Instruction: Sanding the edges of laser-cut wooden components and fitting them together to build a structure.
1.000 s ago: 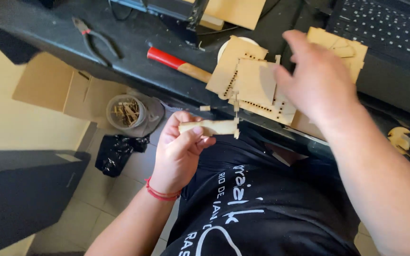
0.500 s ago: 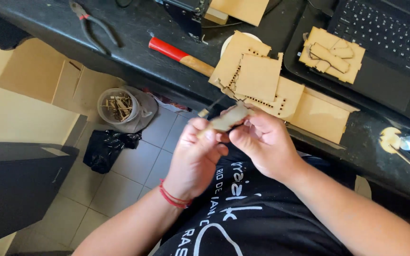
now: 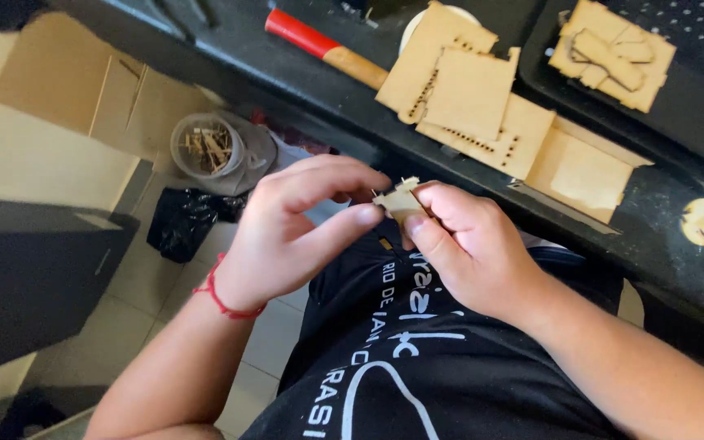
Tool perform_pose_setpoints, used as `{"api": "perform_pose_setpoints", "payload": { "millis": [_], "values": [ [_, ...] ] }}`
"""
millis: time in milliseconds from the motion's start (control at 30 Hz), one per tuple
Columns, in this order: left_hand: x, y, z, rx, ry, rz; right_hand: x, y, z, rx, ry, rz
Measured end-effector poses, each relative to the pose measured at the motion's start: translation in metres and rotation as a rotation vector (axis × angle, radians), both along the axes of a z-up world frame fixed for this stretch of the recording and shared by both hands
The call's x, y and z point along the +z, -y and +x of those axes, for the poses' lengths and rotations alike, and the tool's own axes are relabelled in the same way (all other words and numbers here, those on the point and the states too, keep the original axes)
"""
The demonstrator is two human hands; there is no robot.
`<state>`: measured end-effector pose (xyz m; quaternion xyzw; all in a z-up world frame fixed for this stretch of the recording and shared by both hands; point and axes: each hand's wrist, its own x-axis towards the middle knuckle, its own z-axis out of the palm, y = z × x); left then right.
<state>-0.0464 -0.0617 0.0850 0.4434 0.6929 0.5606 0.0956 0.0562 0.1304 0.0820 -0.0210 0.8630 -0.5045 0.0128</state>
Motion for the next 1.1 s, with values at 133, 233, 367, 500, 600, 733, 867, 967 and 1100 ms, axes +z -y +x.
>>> {"api": "perform_pose_setpoints", "payload": {
  "millis": [133,233,367,500,600,733,867,967,1100],
  "values": [
    [-0.004,-0.005,0.006,0.045,0.01,-0.073,0.002,0.003,0.007,-0.046,0.016,0.06],
    [-0.01,-0.008,0.013,0.128,-0.05,-0.079,0.002,0.005,0.009,-0.065,0.021,0.051],
    [-0.014,-0.009,0.019,0.199,-0.072,-0.079,0.0,0.007,0.01,-0.062,-0.003,0.068],
    [-0.013,-0.01,0.021,0.204,-0.099,-0.023,-0.001,0.006,0.013,-0.086,-0.024,0.099],
    [-0.01,-0.003,0.014,0.066,-0.336,0.113,0.009,-0.001,0.005,0.073,-0.326,0.173],
    [-0.009,0.009,0.001,0.049,-0.66,0.314,0.015,-0.022,0.003,0.088,-0.28,0.161],
    [-0.015,0.013,-0.001,0.088,-0.961,0.313,-0.004,-0.028,0.008,-0.01,0.159,-0.84],
    [-0.025,0.01,0.0,0.113,-1.037,0.274,-0.015,-0.017,0.016,-0.003,0.301,-1.033],
    [-0.07,0.004,0.008,0.315,-0.727,0.314,-0.018,-0.009,0.021,-0.247,0.15,-0.738]
  ]
}}
